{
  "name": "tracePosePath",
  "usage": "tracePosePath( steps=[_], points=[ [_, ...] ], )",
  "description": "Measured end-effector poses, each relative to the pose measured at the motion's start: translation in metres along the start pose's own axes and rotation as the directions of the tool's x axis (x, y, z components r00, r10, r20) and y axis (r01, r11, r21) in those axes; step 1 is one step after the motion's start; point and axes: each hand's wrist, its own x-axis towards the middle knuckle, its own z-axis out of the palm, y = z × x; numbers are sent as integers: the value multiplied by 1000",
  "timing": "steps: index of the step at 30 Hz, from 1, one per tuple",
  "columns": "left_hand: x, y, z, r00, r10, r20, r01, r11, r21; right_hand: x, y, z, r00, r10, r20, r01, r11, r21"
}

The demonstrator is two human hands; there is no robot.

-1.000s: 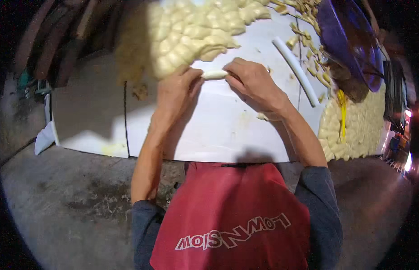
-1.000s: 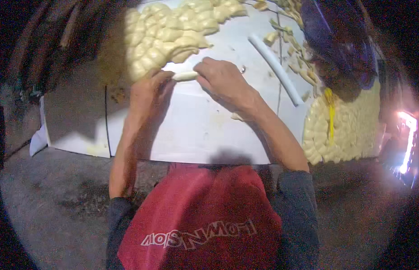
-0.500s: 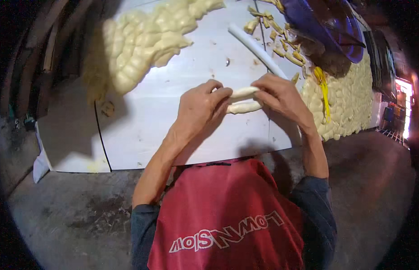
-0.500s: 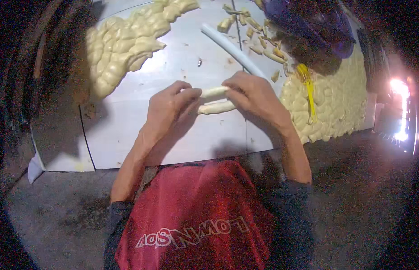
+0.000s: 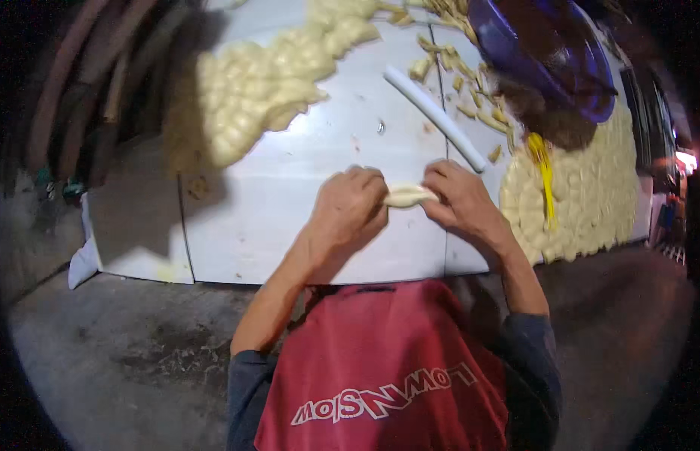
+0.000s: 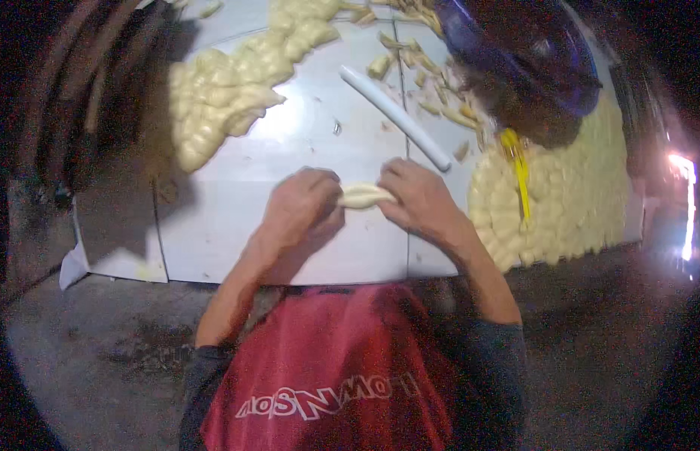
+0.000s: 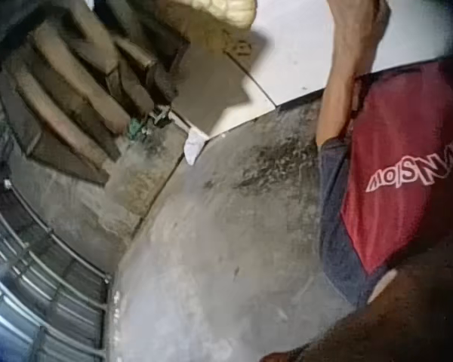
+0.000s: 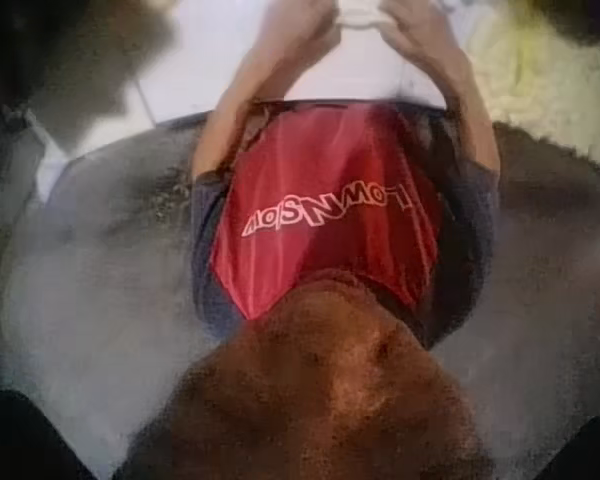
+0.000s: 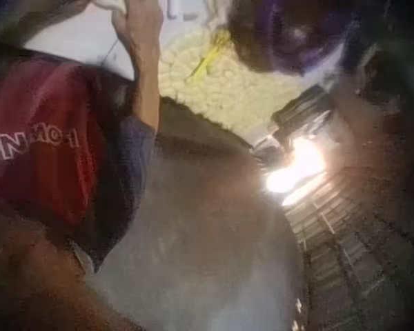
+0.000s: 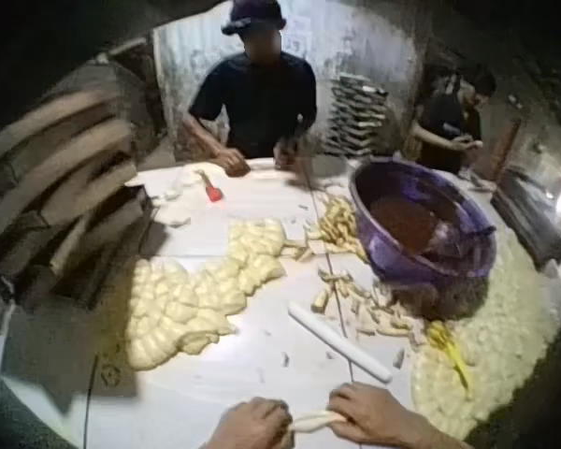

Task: The person spreads chocolate onto flattened dough using a spatula, adds banana pieces, rolls the dough into logs by hand, and places them into a metal tray. The person then pulls portions from a dough mass and flattens them using a rolling pin and hands.

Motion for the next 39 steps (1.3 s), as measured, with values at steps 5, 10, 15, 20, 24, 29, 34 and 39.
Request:
tracePosePath(
  steps=[5,10,15,20,24,29,34,39],
  points=[
    [-7,22,-26,967,-218,131,229,970,-78,20,-43,-35,911,319,260,-371,910,184],
    [-36,17,-59,969,-246,22,247,964,-99,51,-70,-30,932,304,196,-351,891,286],
    [-50,-16,-114,980,-137,-142,143,989,31,120,-89,-31,973,-91,212,58,986,158],
    [-62,-13,-232,941,20,-337,73,963,260,203,-177,-45,954,-299,-18,300,953,46],
    [-63,-3,-343,907,184,-378,-19,917,399,258,-249,-70,857,-478,-191,449,876,-176],
    [-51,-3,-472,885,317,-343,-106,852,513,313,-335,-106,754,-574,-320,494,816,-300],
    [8,-11,-592,843,449,-297,-208,780,590,370,-393,-155,647,-615,-452,432,783,-447],
    [88,-35,-662,944,165,-287,-10,881,473,447,-411,-181,708,-495,-504,407,869,-282]
  ],
)
